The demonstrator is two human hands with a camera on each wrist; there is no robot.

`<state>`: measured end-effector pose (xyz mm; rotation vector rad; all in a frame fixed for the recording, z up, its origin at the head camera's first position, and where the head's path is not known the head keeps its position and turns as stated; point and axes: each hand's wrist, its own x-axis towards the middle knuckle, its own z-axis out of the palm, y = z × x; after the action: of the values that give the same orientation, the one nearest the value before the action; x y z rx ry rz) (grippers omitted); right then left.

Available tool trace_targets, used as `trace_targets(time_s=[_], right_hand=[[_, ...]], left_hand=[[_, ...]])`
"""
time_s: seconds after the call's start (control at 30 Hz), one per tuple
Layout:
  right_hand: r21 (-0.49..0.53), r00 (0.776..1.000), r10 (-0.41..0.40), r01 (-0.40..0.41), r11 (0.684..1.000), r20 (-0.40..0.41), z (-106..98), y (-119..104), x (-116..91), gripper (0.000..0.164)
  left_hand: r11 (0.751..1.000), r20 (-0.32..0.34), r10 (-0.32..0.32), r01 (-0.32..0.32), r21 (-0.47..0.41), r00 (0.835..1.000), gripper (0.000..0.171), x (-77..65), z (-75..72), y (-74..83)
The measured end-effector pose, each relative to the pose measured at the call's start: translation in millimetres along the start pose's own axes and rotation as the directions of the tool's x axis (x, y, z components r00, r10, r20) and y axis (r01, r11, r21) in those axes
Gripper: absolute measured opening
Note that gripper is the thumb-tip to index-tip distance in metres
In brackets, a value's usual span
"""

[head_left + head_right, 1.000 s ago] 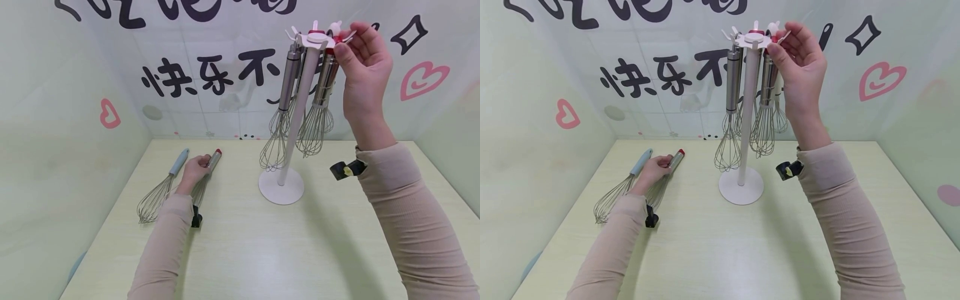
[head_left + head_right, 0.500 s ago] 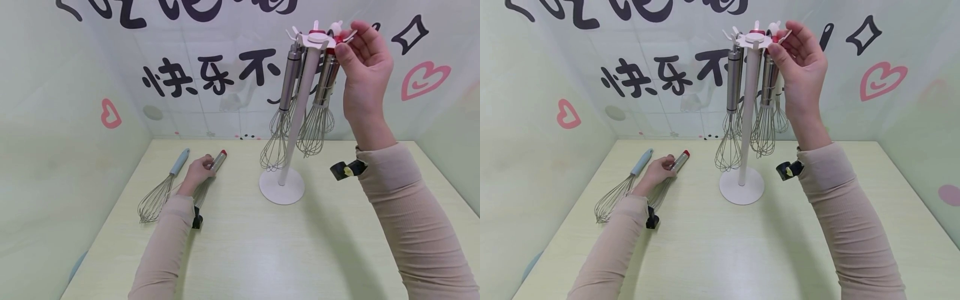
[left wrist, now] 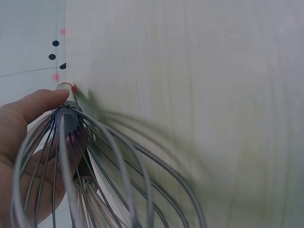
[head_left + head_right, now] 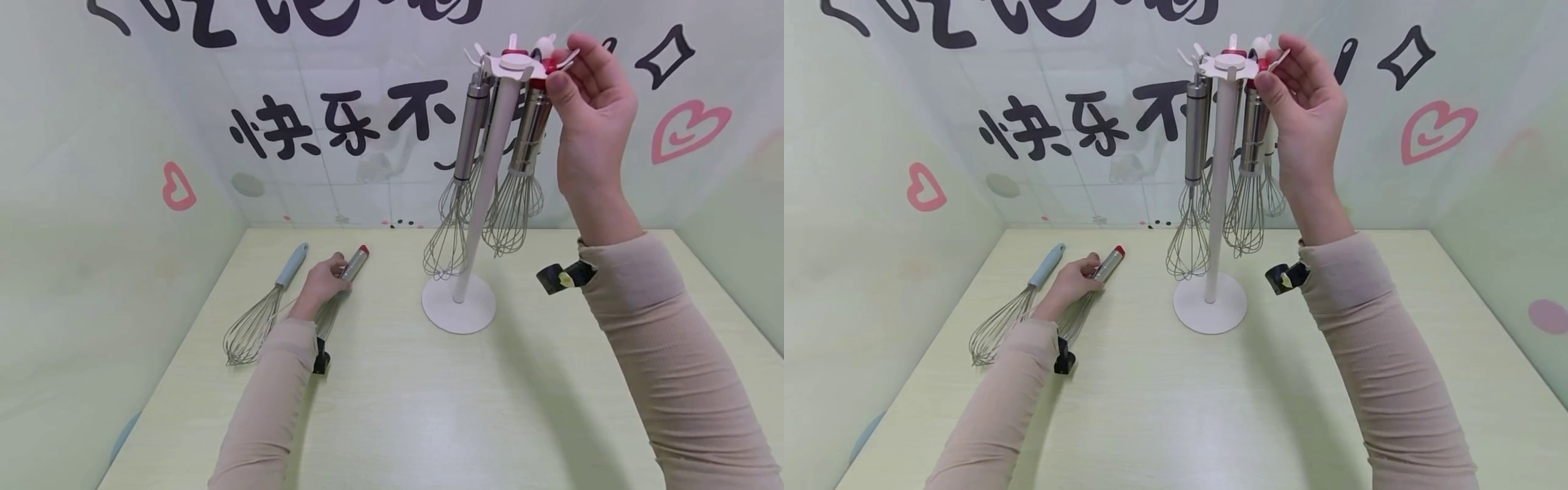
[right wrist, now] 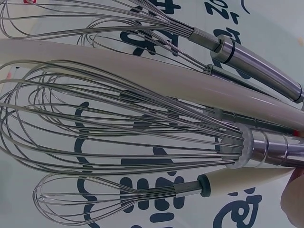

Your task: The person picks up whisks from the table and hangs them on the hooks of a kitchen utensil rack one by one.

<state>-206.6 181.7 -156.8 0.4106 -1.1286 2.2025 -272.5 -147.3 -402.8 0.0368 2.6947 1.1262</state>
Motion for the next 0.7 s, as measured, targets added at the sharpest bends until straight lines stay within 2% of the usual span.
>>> trace_targets(time_s=[0.4, 0.7], right_hand=[[0.011, 1.000, -0.001, 0.002, 1.000, -0.005, 1.2, 0.1, -1.6, 0.025], [-0.006, 1.000, -0.003, 0.003, 1.000, 0.004, 2.6, -1.3, -1.6, 0.026]], left_hand=[[1.000, -0.020, -0.012, 0.012, -0.003, 1.000, 0.058, -1.3, 0.5, 3.4], [1.000, -0.022, 0.016, -0.016, -0.016, 1.000, 0.059, -2.7, -1.0, 14.1]])
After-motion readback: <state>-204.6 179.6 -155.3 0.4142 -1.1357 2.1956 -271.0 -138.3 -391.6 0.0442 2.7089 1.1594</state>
